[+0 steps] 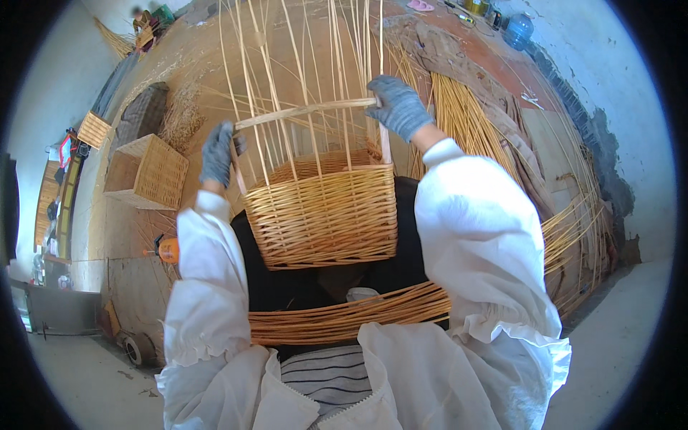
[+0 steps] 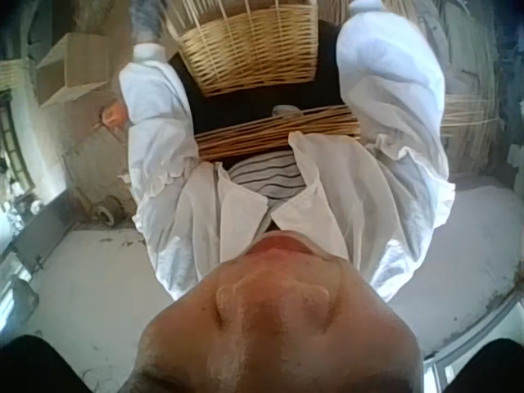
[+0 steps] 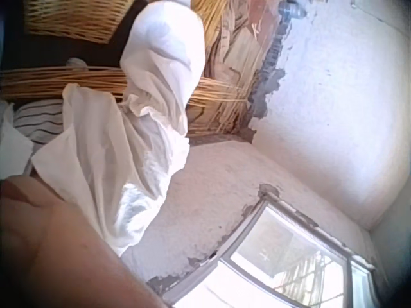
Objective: Weaving a large wicker basket using willow rods, including trimming rods with shears.
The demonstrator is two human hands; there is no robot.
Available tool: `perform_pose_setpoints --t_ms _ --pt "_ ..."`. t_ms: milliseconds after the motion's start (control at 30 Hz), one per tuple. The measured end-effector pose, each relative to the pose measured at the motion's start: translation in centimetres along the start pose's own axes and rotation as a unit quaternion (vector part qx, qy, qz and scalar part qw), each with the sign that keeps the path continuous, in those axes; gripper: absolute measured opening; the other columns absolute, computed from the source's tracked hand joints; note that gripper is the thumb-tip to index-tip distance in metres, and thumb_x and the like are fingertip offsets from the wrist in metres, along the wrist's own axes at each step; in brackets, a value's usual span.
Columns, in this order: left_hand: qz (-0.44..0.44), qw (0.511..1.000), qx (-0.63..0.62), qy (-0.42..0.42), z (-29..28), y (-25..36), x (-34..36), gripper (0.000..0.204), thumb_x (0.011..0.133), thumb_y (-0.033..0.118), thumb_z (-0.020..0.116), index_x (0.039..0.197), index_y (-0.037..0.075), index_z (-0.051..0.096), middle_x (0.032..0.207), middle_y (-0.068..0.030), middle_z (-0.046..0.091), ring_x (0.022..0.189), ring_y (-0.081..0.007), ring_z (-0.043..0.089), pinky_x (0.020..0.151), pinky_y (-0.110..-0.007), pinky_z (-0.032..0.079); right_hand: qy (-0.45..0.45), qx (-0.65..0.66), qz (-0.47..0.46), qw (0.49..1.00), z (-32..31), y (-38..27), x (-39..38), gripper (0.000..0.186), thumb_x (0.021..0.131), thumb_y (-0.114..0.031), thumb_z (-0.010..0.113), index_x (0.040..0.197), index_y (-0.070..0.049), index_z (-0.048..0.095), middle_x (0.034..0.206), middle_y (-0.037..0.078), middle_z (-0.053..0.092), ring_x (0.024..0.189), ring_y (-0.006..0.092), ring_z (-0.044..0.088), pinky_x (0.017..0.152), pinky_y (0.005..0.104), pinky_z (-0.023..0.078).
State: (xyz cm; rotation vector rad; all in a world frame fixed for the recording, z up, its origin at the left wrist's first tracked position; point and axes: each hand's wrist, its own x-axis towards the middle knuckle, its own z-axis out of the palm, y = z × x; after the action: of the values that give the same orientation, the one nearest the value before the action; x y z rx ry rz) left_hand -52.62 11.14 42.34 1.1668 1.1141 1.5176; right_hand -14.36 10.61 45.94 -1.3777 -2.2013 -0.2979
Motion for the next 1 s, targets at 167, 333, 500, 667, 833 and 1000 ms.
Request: perform_pose_setpoints --t_ms 167,333,500,667,833,1000 --pt "-0.126 0.990 0.044 -0.053 -0.5 1.3 2.9 0.022 0.088 0.025 0.063 0.093 0.004 0.061 0.068 -0.0023 0.056 0.053 -0.0109 0.050 0.049 -0.025 0.043 -0.090 -0.058 -0.057 0.993 1.8 -0.4 0.6 0.029 0.081 -0.019 0.063 0.106 -0.005 0.058 0.094 0.014 0.061 0.092 0.0317 0.059 0.083 0.0401 0.048" --pt "-0.116 0.992 0.047 -0.027 0.5 0.8 2.6 0.024 0.089 0.027 0.063 0.091 0.003 0.061 0.071 -0.0064 0.063 0.047 -0.0089 0.043 0.045 -0.023 0.038 0.005 -0.062 -0.027 0.998 1.8 -0.5 2.2 0.023 0.084 -0.012 0.058 0.107 -0.008 0.058 0.090 0.014 0.062 0.078 0.0314 0.062 0.068 0.0379 0.052" --pt "-0.048 0.966 0.251 -0.024 -0.1 4.6 0.5 0.032 0.088 0.028 0.065 0.108 0.004 0.061 0.093 -0.0059 0.065 0.075 -0.0146 0.058 0.065 -0.025 0.048 0.281 0.021 0.038 0.959 0.7 5.4 -0.3 0.016 0.089 -0.017 0.054 0.101 -0.007 0.057 0.085 0.015 0.064 0.071 0.0350 0.061 0.063 0.0409 0.050" --pt "0.043 0.898 0.385 -0.208 -8.5 8.9 -13.2 0.030 0.082 0.024 0.071 0.100 0.002 0.064 0.092 -0.0077 0.064 0.084 -0.0161 0.059 0.076 -0.028 0.047 -0.195 0.002 0.370 0.908 5.7 15.3 -19.6 0.034 0.080 -0.038 0.063 0.096 -0.008 0.060 0.081 0.016 0.065 0.076 0.0300 0.063 0.067 0.0408 0.050" --pt "-0.174 0.769 0.493 -0.367 -16.7 5.5 -25.9 0.024 0.080 0.016 0.070 0.099 0.001 0.066 0.096 -0.0113 0.067 0.090 -0.0215 0.062 0.082 -0.032 0.047 -0.173 -0.122 0.388 0.897 7.2 16.6 -28.8 0.051 0.082 -0.031 0.067 0.121 -0.003 0.051 0.110 0.017 0.061 0.099 0.0271 0.060 0.087 0.0354 0.046" --pt "-0.199 0.849 0.383 -0.305 -16.8 4.8 -27.9 0.023 0.077 0.011 0.072 0.097 0.000 0.068 0.091 -0.0124 0.068 0.082 -0.0229 0.065 0.076 -0.031 0.050 -0.171 0.543 0.318 0.758 -4.4 -4.5 -25.0 0.032 0.093 -0.014 0.054 0.120 0.003 0.051 0.102 0.012 0.063 0.092 0.0191 0.063 0.080 0.0255 0.050"
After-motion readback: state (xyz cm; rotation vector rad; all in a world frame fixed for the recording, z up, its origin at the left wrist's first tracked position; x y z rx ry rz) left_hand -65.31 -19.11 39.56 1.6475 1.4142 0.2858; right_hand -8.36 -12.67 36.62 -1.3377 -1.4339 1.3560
